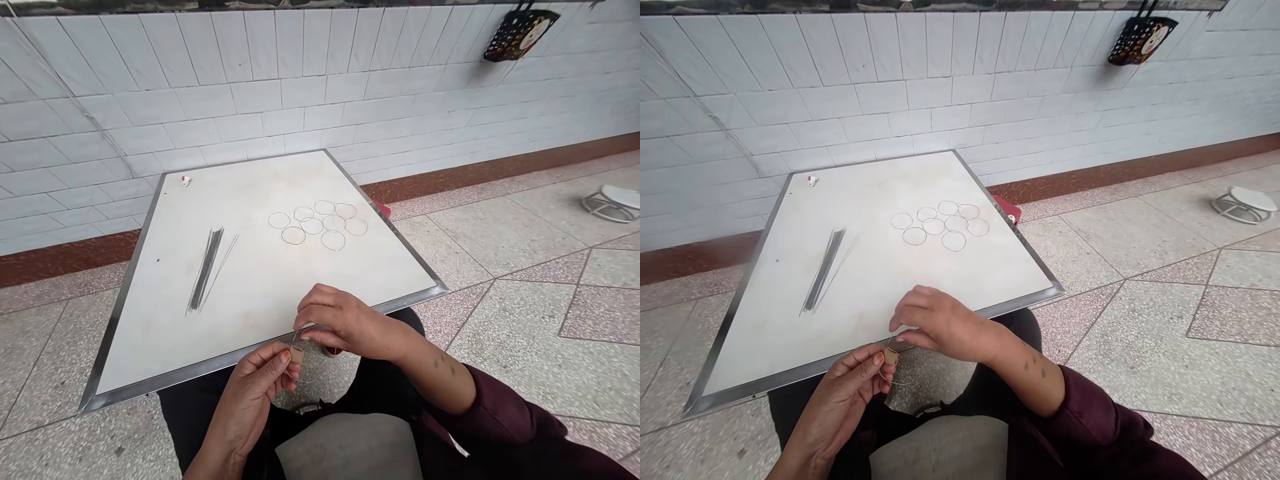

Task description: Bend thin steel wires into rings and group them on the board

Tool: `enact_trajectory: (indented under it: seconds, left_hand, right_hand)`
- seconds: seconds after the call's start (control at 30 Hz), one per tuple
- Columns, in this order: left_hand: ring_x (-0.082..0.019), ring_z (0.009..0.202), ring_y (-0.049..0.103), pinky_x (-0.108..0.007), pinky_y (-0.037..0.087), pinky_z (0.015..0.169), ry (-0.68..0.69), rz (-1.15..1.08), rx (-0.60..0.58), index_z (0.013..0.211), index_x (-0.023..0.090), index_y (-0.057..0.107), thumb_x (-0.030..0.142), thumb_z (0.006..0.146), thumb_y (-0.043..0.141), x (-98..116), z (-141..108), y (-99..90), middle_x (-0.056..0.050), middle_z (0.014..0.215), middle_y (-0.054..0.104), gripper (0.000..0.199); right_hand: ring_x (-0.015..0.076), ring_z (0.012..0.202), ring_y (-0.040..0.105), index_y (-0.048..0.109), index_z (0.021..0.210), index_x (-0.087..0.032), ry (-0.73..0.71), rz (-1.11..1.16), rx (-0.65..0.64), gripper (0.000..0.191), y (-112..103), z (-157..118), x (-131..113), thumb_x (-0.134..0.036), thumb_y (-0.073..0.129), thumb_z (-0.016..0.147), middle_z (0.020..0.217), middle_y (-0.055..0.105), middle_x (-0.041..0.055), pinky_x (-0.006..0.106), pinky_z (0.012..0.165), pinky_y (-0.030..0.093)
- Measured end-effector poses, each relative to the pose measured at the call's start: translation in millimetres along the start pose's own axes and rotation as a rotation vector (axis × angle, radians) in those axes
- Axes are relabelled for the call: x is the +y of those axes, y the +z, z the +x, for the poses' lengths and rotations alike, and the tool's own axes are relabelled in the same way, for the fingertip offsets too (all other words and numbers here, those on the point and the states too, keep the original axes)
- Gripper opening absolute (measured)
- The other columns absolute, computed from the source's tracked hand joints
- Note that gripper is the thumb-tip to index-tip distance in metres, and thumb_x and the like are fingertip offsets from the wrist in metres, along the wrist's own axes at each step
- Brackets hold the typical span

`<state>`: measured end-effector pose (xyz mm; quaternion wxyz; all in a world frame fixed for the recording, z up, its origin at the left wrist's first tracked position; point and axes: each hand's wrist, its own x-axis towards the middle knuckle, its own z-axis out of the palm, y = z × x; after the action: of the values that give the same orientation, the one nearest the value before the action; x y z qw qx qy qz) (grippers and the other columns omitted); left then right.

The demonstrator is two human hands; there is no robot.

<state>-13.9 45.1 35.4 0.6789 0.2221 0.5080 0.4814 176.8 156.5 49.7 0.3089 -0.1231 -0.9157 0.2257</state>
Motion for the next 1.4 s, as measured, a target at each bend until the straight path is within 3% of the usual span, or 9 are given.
enact_trajectory:
  seconds: [0.3, 0.57, 1.13, 1.27, 1.4]
  left_hand:
    - [-0.015, 0.066, 0.057, -0.027, 0.046, 0.062, -0.015, 0.021, -0.004, 0.078, 0.016, 0.081, 0.043, 0.064, 0.088, -0.5, -2.6, 2.1, -0.006, 0.070, 0.068, 0.031]
    - [-0.015, 0.070, 0.057, -0.028, 0.047, 0.066, -0.029, 0.092, -0.056, 0.082, 0.017, 0.081, 0.044, 0.073, 0.082, -2.0, -1.6, -1.2, -0.006, 0.075, 0.069, 0.029]
    - [-0.016, 0.070, 0.059, -0.028, 0.049, 0.064, -0.028, 0.055, -0.090, 0.083, 0.016, 0.080, 0.046, 0.080, 0.076, -3.4, 2.5, -0.7, -0.007, 0.077, 0.070, 0.030]
    - [-0.015, 0.065, 0.062, -0.028, 0.051, 0.061, -0.036, 0.089, -0.091, 0.091, 0.019, 0.079, 0.041, 0.077, 0.080, -2.1, 5.6, -1.7, -0.005, 0.081, 0.070, 0.026]
    - [-0.017, 0.063, 0.065, -0.029, 0.053, 0.057, -0.061, 0.159, -0.094, 0.086, 0.019, 0.079, 0.043, 0.074, 0.081, 2.7, 10.4, -1.4, -0.004, 0.078, 0.068, 0.027]
  right_hand:
    - [0.0148, 0.084, 0.057, 0.067, 0.099, -0.016, -0.039, 0.021, -0.005, 0.025, 3.2, 1.1, -4.0, -0.029, 0.047, 0.104, 0.092, 0.063, 0.0068, 0.026, 0.077, 0.051]
    - [0.0140, 0.084, 0.056, 0.066, 0.099, -0.015, -0.053, 0.012, 0.008, 0.020, 5.1, -0.3, -4.4, -0.026, 0.050, 0.103, 0.092, 0.063, 0.0059, 0.026, 0.077, 0.050]
    - [0.0157, 0.087, 0.052, 0.061, 0.101, -0.014, -0.110, 0.016, -0.149, 0.014, 6.3, 2.5, 0.5, -0.021, 0.050, 0.103, 0.094, 0.063, 0.0062, 0.030, 0.084, 0.046]
    - [0.0159, 0.087, 0.051, 0.062, 0.103, -0.014, -0.094, 0.000, -0.161, 0.015, 4.2, 2.4, 0.6, -0.024, 0.051, 0.103, 0.095, 0.063, 0.0061, 0.030, 0.084, 0.044]
    - [0.0158, 0.087, 0.051, 0.063, 0.101, -0.014, -0.085, 0.005, -0.162, 0.016, 1.8, 3.4, 2.7, -0.024, 0.051, 0.102, 0.095, 0.063, 0.0060, 0.029, 0.084, 0.044]
